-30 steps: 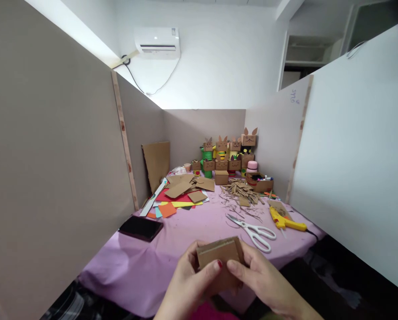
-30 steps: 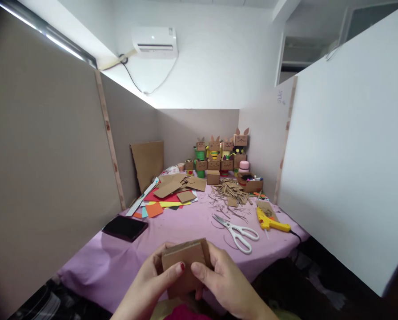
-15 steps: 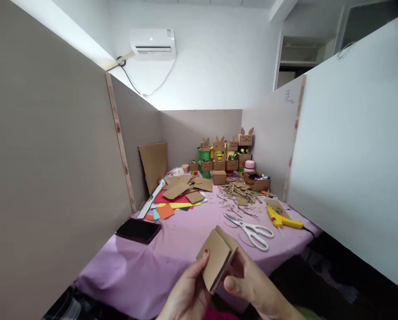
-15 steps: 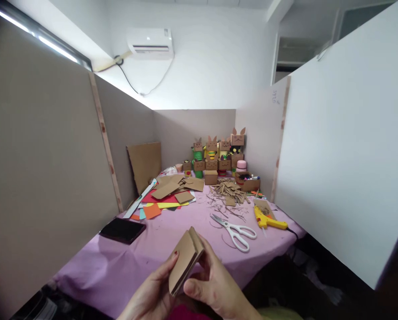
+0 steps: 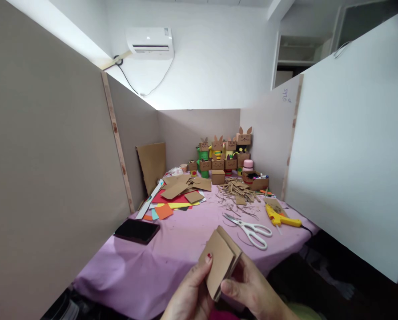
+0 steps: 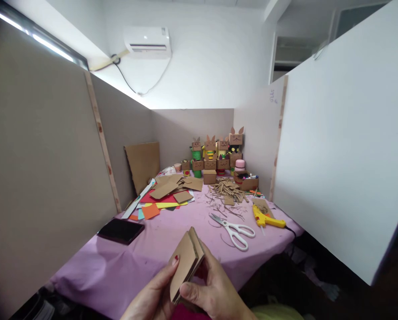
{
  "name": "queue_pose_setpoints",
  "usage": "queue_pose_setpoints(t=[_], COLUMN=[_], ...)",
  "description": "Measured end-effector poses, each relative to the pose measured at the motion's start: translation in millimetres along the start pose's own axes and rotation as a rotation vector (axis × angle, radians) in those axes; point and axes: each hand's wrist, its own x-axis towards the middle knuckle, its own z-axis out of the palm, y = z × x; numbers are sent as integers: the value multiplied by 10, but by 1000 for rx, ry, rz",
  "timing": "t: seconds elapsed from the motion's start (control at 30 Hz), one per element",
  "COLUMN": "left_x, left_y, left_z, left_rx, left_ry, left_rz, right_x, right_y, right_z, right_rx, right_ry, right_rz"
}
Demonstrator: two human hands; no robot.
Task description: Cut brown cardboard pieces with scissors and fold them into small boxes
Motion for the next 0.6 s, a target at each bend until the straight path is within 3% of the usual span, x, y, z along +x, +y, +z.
queue_pose_setpoints(t=[0.47, 0.6], left_x=[-3, 23], left_y=[-32, -51], left_z=[-58, -94], left_rx=[60, 51], left_ry=[-21, -89], left_rz=[54, 33], right_x=[-18, -22], right_y=[47, 67], right_z=[-35, -53], right_rx=[38, 45], right_ry=[-28, -55], right_rz=[8, 17])
